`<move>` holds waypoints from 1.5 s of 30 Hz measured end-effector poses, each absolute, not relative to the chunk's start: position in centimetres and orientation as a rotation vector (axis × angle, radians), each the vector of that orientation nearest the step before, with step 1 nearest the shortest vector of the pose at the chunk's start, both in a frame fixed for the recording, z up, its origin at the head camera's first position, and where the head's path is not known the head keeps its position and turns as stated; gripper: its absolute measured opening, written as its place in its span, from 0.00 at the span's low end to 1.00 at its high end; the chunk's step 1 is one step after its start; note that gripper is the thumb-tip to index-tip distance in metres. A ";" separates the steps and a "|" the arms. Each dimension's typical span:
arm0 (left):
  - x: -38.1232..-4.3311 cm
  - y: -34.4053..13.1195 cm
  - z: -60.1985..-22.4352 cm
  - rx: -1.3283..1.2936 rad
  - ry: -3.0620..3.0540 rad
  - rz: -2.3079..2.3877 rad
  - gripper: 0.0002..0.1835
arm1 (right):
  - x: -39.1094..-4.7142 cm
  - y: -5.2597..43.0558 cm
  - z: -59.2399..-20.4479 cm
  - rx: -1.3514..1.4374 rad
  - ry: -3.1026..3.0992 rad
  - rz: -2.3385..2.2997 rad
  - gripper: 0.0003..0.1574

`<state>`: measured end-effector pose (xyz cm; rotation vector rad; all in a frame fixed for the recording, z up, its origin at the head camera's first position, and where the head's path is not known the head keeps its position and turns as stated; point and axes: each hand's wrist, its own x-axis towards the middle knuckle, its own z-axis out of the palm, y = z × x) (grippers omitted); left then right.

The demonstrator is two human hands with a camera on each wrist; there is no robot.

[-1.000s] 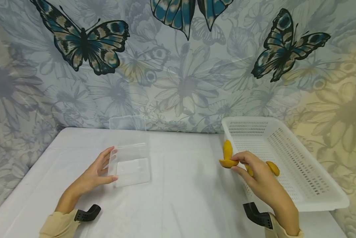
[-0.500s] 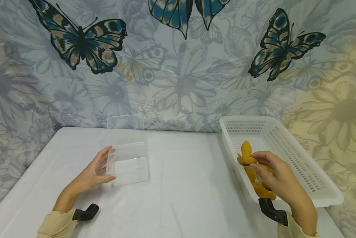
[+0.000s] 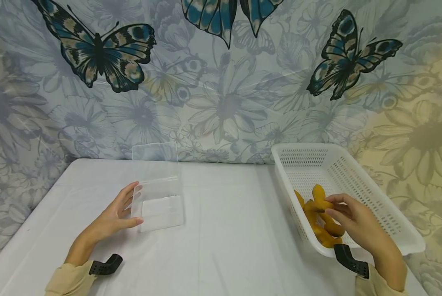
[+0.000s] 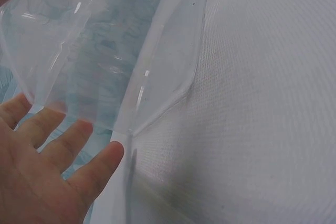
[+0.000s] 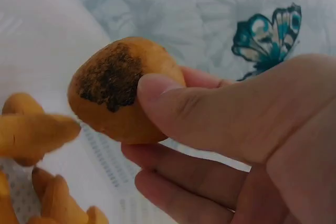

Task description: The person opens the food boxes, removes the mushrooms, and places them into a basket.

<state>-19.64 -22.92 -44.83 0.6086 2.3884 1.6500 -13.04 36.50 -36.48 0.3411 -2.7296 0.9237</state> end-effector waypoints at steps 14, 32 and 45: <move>-19.6 -22.9 -44.7 0.632 2.413 1.625 0.55 | -12.1 39.6 -37.2 0.133 -3.100 0.916 0.14; -19.4 -21.9 -44.5 0.735 2.356 1.591 0.54 | -11.7 38.3 -36.0 0.014 -3.145 0.831 0.33; -18.9 -22.5 -42.3 0.600 2.853 1.434 0.45 | -12.0 32.3 -33.1 0.215 -2.793 0.787 0.34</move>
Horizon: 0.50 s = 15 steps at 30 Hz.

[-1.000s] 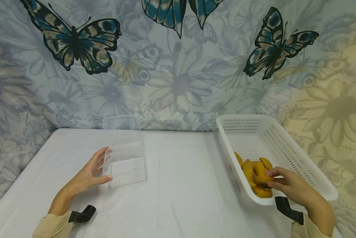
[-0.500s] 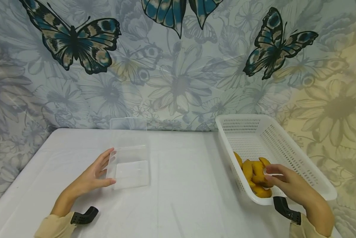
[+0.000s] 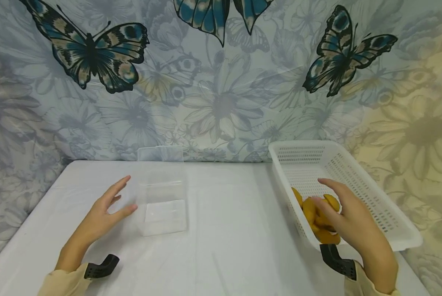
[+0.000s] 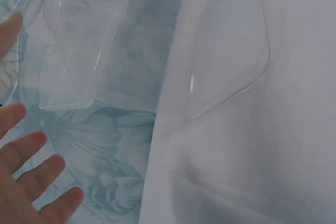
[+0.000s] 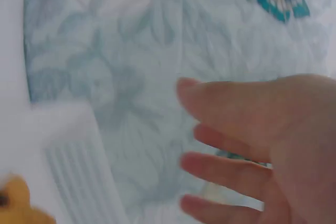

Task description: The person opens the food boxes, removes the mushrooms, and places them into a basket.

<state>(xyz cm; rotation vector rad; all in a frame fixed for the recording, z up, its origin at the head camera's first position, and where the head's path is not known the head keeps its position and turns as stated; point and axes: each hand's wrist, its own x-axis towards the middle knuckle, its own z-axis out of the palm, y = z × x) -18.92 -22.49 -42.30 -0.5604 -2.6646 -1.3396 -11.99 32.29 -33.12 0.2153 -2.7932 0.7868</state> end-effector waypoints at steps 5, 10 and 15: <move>-19.4 -21.1 -40.7 -0.377 -2.653 -1.117 0.41 | -12.9 28.3 -32.5 0.320 -2.608 0.807 0.38; -20.3 -20.1 -40.3 -0.365 -2.620 -0.937 0.39 | -14.3 25.0 -32.8 0.335 -2.559 0.801 0.42; -21.7 -20.2 -40.2 -0.354 -2.595 -0.778 0.37 | -16.3 22.7 -33.8 0.344 -2.537 0.748 0.43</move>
